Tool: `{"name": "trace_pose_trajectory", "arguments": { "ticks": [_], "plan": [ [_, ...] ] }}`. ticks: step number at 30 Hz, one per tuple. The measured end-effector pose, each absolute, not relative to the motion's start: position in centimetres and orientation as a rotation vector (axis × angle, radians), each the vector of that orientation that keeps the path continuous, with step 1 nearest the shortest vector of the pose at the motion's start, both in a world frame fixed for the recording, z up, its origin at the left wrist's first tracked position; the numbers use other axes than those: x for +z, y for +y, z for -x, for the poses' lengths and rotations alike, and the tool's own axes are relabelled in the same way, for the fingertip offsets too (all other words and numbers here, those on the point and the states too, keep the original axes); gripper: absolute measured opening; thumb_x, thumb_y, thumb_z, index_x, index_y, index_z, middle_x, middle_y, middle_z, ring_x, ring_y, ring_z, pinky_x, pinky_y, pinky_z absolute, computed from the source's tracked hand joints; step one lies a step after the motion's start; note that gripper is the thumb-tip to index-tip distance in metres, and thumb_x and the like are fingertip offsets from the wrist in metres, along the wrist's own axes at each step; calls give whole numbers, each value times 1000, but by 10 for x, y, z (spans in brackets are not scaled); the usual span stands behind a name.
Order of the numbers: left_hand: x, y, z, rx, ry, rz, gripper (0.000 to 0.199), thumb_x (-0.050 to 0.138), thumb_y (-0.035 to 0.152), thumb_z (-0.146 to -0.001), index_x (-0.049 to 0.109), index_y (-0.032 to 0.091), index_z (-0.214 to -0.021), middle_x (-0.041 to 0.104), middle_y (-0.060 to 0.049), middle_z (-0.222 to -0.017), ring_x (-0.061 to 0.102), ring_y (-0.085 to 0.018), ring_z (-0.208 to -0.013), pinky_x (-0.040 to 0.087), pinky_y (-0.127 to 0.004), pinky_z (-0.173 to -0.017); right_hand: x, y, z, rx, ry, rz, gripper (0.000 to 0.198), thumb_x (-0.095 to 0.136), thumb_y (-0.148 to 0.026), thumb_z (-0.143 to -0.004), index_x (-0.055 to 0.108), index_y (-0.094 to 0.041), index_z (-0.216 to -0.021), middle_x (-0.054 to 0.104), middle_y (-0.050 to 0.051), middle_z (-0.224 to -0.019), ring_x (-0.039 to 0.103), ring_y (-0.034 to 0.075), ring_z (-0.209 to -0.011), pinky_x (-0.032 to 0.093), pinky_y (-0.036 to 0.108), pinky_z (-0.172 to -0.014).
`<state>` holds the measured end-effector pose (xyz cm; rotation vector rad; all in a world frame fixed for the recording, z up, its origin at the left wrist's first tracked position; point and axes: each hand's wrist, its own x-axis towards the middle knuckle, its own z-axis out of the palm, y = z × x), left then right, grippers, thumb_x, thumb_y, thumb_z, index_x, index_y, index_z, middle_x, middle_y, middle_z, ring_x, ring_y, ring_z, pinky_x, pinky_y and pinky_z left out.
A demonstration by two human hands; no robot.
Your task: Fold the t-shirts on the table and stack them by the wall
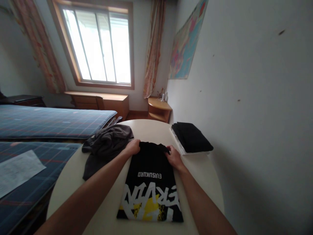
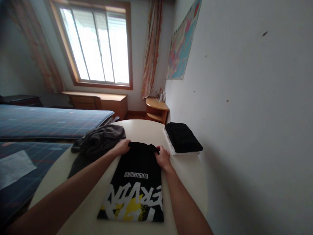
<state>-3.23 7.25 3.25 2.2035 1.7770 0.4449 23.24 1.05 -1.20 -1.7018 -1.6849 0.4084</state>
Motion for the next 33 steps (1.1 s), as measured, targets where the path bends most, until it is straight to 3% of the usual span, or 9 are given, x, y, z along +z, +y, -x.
{"name": "trace_pose_trajectory", "arguments": {
  "ticks": [5,9,15,19,25,33],
  "plan": [
    [50,64,34,621,1753,-2229,29,61,17,-81,68,23,-109,74,-10,-102,69,-29,-100,52,-36,-86,-2,6,-230,643,-1511,1343,40,53,-37,-89,44,-22,-126,70,7,-105,68,22,-94,54,37,-82],
    [71,56,35,814,1667,-2256,35,55,17,-88,62,22,-122,73,-8,-107,68,-25,-100,51,-33,-90,17,1,-231,619,-1505,1165,49,52,-35,-89,38,-22,-135,67,10,-111,66,22,-102,53,39,-89],
    [88,12,40,1174,1332,-2147,39,55,8,-75,66,18,-111,73,-5,-99,68,-21,-91,52,-31,-89,46,-24,-231,610,-1546,1127,62,60,-33,-83,38,-23,-140,63,5,-101,61,19,-88,51,36,-83],
    [83,-24,50,1221,1190,-2034,35,54,9,-70,66,16,-102,71,-3,-92,65,-19,-85,52,-30,-84,67,-51,-232,725,-1676,1055,64,68,-29,-77,45,-26,-137,59,1,-96,59,17,-84,49,31,-79],
    [66,-60,77,940,939,-2029,24,61,16,-73,65,16,-97,68,-2,-89,62,-18,-84,50,-26,-76,92,-75,-238,1178,-1976,1103,41,78,-34,-71,66,-19,-107,63,2,-92,59,17,-84,48,28,-76],
    [67,-75,86,399,908,-2075,33,79,16,-62,73,18,-94,69,1,-87,59,-15,-78,45,-20,-68,92,-84,-225,1622,-2183,1262,47,89,-39,-57,69,-17,-94,62,-3,-80,54,10,-70,41,19,-60]
  ]
}}
